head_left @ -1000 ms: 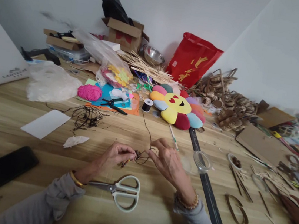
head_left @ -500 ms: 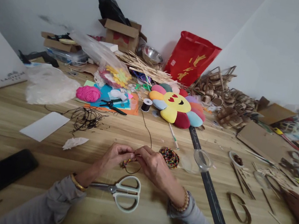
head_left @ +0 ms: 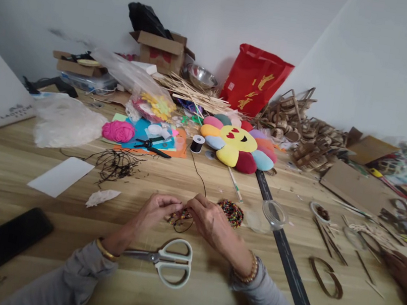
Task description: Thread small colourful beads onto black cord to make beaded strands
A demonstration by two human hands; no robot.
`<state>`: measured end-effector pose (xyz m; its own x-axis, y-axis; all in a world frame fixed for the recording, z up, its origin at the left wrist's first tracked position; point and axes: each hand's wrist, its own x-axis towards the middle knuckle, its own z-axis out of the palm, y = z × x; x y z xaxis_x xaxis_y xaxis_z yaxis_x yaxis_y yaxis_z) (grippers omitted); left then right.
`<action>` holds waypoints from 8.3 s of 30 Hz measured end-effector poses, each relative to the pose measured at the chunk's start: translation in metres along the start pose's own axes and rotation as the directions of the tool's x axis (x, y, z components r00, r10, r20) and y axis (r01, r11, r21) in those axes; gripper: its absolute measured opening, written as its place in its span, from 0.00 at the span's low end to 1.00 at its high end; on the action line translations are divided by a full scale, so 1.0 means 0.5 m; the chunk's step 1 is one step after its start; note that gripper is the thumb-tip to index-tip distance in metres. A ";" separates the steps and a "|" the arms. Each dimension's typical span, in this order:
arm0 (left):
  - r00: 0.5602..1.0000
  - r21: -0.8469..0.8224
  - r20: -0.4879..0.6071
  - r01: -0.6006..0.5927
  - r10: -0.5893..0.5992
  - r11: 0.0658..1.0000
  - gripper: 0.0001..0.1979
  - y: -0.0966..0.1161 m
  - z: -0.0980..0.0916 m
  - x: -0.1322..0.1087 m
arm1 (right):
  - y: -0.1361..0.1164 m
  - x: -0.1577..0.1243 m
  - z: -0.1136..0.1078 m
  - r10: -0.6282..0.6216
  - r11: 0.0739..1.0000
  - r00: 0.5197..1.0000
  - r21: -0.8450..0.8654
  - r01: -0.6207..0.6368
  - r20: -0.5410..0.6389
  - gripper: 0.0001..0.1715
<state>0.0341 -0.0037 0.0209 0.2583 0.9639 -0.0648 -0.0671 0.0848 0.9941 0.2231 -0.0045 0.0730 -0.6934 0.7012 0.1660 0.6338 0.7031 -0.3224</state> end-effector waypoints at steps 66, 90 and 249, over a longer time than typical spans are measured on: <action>0.957 0.037 0.250 0.140 -0.145 0.989 0.18 -0.007 -0.009 0.000 | 0.036 0.017 0.017 -0.014 0.907 0.999 0.422 -0.002 0.034 0.06; 0.978 -0.134 0.187 0.123 -0.096 0.983 0.16 -0.027 -0.010 0.001 | 0.039 0.016 0.017 0.078 0.901 0.997 0.426 -0.079 0.020 0.05; 0.599 0.580 0.068 -0.675 0.798 0.457 0.08 -0.005 0.010 -0.017 | 0.065 0.038 0.085 0.085 0.012 0.924 0.927 -0.376 0.374 0.20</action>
<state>0.0370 -0.0132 0.0196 0.1670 0.6276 0.7604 0.3538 -0.7580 0.5480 0.2160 0.0266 0.0262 -0.7145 0.6633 -0.2223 -0.0491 -0.3646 -0.9299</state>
